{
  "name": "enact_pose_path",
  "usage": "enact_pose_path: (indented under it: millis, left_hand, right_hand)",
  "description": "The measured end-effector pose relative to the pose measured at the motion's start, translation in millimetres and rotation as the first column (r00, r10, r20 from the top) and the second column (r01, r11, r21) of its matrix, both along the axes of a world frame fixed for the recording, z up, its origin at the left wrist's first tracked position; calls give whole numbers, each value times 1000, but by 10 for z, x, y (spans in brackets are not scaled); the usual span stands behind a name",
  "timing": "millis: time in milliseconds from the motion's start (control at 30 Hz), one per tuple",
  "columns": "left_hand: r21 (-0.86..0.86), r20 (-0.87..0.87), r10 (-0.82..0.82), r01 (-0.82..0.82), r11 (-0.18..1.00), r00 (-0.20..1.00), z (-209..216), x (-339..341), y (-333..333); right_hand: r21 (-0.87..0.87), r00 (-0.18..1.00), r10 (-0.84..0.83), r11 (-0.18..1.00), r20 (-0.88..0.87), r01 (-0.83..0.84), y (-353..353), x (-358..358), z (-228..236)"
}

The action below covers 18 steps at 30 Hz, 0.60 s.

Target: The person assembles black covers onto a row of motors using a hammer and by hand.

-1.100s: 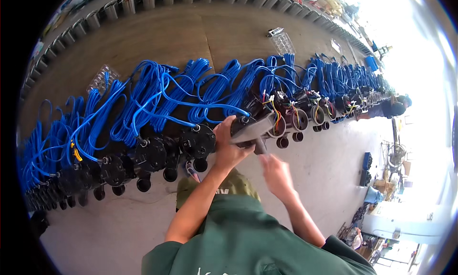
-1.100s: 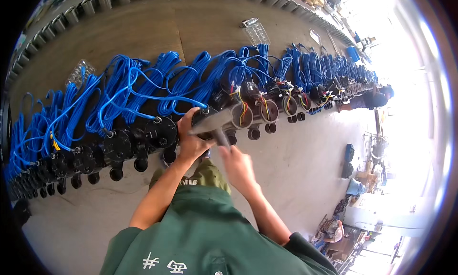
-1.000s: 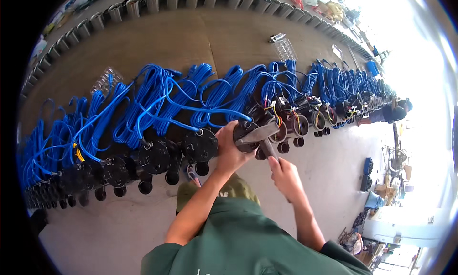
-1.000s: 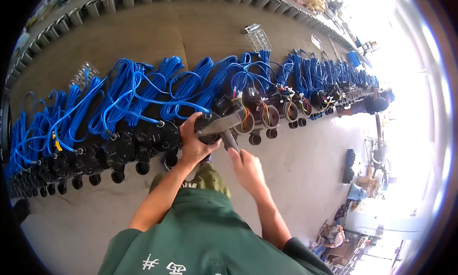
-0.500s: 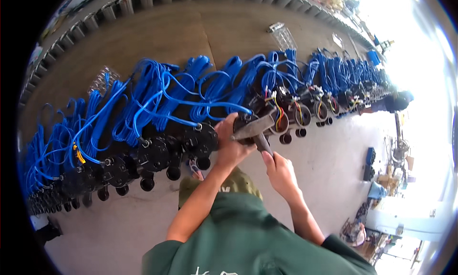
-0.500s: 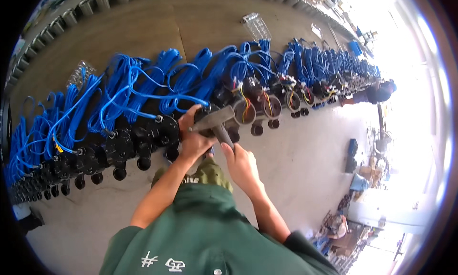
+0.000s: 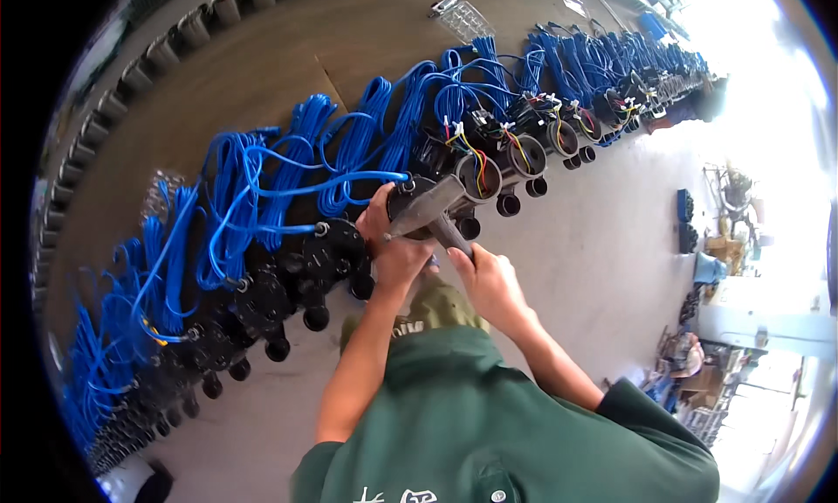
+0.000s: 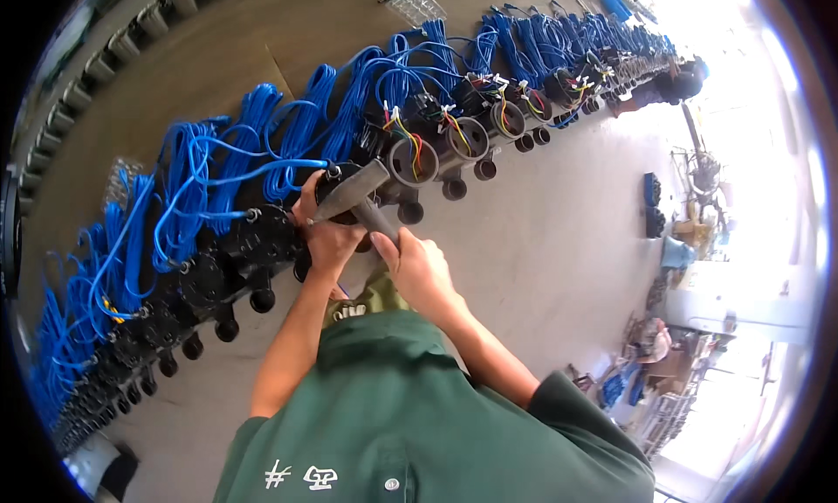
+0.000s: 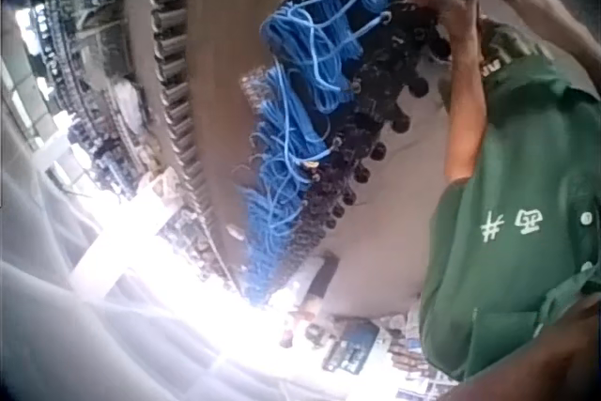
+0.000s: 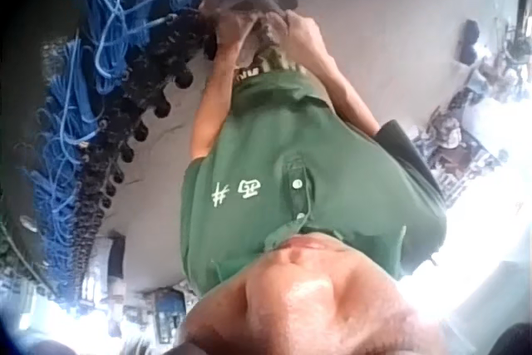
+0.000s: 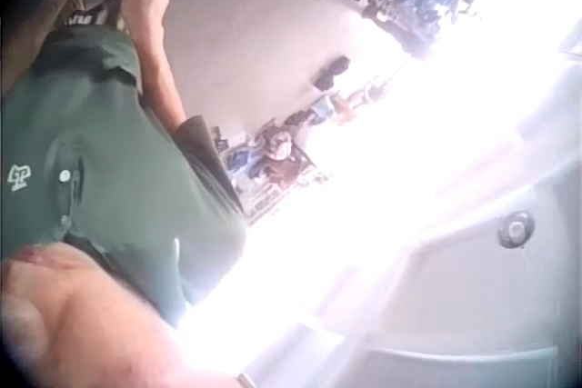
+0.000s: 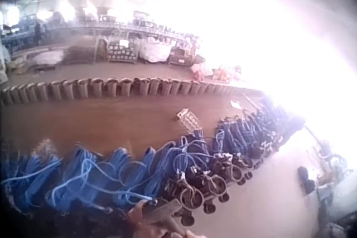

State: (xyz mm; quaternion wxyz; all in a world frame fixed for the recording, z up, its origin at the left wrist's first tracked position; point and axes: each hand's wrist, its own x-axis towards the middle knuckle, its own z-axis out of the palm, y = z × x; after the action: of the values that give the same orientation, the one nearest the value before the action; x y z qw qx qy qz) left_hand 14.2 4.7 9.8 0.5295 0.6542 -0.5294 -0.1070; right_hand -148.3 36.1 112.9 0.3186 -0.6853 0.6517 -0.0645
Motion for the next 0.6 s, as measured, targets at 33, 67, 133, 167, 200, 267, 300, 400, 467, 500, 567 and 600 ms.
enact_pose_path:
  millis: [33, 67, 133, 167, 200, 267, 300, 400, 467, 500, 567, 600]
  left_hand:
    - [-33, -33, 20, -21, 999, 999, 44, 3, -84]
    - [-53, -77, 7, -11, 999, 997, 73, -32, -91]
    - [-53, -237, -40, 28, 998, 971, -96, -24, -134]
    - [-57, -315, -68, 53, 997, 947, -176, -51, -152]
    - [-56, -363, -98, 83, 995, 927, -205, -55, -126]
    - [-31, -339, -98, 93, 995, 936, -245, -59, -116]
    - [-10, -271, -76, 76, 997, 960, -207, -110, -108]
    - [51, -458, -107, 146, 988, 882, 26, -164, -58]
    - [1, -519, -172, 202, 979, 837, 39, -104, 24]
    - [36, -491, -133, 173, 984, 861, 257, -123, 2]
    - [148, -455, -30, 108, 983, 890, 371, -43, -127]
    - [240, -432, 46, 66, 969, 900, 513, -55, -255]
  right_hand:
    - [66, 1000, -18, 998, 22, 17, -160, 60, 92]
    - [104, 997, -12, 995, 70, 5, -267, 49, 180]
    - [199, 982, -28, 980, 186, -10, -308, -20, 277]
    - [169, 971, -13, 985, 240, -29, -307, -118, 246]
    - [186, 953, -59, 983, 299, 2, -285, -193, 284]
    - [320, 814, -258, 943, 521, 95, -225, -325, 379]
    - [337, 740, -313, 933, 595, 124, -181, -421, 450]
    - [308, 723, -339, 934, 602, 182, -96, -735, 487]
    - [302, 701, -330, 938, 632, 170, -55, -936, 449]
    - [298, 690, -330, 939, 644, 171, -40, -1063, 404]
    - [328, 734, -371, 921, 569, 212, 24, -1313, 202]
    - [369, 726, -406, 902, 554, 223, 60, -1437, 125]
